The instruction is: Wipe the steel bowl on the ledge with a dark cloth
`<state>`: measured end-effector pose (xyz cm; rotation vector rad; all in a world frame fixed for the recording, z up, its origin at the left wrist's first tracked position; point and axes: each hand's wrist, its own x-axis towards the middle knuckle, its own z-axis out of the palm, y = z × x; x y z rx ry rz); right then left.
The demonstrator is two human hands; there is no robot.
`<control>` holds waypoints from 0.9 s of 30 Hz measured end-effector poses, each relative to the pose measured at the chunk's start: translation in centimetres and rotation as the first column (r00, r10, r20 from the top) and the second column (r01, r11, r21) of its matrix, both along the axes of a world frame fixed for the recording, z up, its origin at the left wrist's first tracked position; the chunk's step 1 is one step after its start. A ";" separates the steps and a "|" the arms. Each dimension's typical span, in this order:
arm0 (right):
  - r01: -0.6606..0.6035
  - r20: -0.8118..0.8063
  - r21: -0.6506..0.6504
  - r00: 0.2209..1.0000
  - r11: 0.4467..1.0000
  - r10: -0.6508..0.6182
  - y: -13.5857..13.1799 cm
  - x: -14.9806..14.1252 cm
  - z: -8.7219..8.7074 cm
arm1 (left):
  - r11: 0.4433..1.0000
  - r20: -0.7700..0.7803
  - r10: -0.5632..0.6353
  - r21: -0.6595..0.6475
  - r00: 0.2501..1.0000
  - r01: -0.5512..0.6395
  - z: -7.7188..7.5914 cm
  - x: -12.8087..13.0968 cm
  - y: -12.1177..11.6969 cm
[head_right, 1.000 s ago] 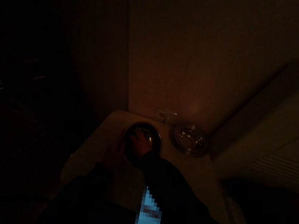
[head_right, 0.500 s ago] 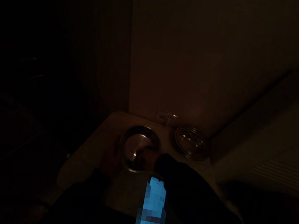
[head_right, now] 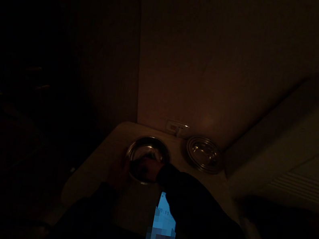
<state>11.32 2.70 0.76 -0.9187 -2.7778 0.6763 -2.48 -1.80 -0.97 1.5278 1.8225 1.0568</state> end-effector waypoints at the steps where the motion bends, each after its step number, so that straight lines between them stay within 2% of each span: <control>1: 0.005 -0.005 0.021 1.000 1.000 -0.005 0.2 0.2 0.3 | 1.000 0.002 -0.015 0.007 1.000 0.015 0.0 0.1 0.0; 4: 0.164 0.034 0.141 0.985 0.976 -0.170 1.6 0.4 0.8 | 0.999 -0.007 -0.046 0.011 0.999 0.046 0.1 0.2 0.0; 7: 0.298 0.135 0.222 0.933 0.928 -0.332 2.2 1.4 0.9 | 1.000 -0.012 0.005 -0.005 1.000 -0.005 0.1 0.1 -0.1; 10: 0.327 0.195 0.224 0.908 0.918 -0.371 0.8 2.7 0.4 | 0.999 0.003 0.041 -0.017 0.999 -0.041 0.2 0.1 0.0; 12: 0.307 0.180 0.170 0.925 0.936 -0.336 -0.6 2.3 -0.1 | 0.999 0.003 0.037 -0.016 0.999 -0.037 0.2 0.2 0.2; 14: 0.294 0.068 0.074 0.952 0.953 -0.299 -1.6 0.8 -0.6 | 0.999 0.002 0.033 0.008 0.999 -0.033 0.1 0.2 0.4; 17: 0.336 -0.148 -0.066 0.928 0.940 -0.342 -2.2 -1.5 -1.1 | 0.999 -0.003 0.037 0.014 0.999 -0.036 -0.2 -0.1 0.5; 19: 0.303 -0.206 -0.119 0.924 0.946 -0.322 -2.6 -1.4 -1.0 | 0.999 -0.021 0.041 0.018 0.999 -0.041 -0.2 -0.5 0.3; 21: 0.174 -0.204 -0.110 0.960 0.979 -0.194 -3.2 0.4 -0.6 | 0.999 -0.047 0.045 0.021 0.998 -0.044 0.0 -0.9 0.0; 23: 0.048 -0.160 -0.035 0.986 0.998 -0.053 -4.0 2.7 -0.2 | 1.000 -0.052 0.031 -0.002 0.998 -0.031 0.3 -1.2 -0.2; 25: 0.024 -0.103 0.039 0.995 0.999 -0.020 -4.7 4.1 0.2 | 1.000 -0.036 0.017 -0.015 0.999 -0.018 0.6 -1.1 -0.4; 27: 0.013 -0.099 0.075 0.995 0.997 -0.006 -5.4 4.1 0.4 | 1.000 -0.025 0.022 0.000 0.999 -0.022 0.7 -1.0 -0.5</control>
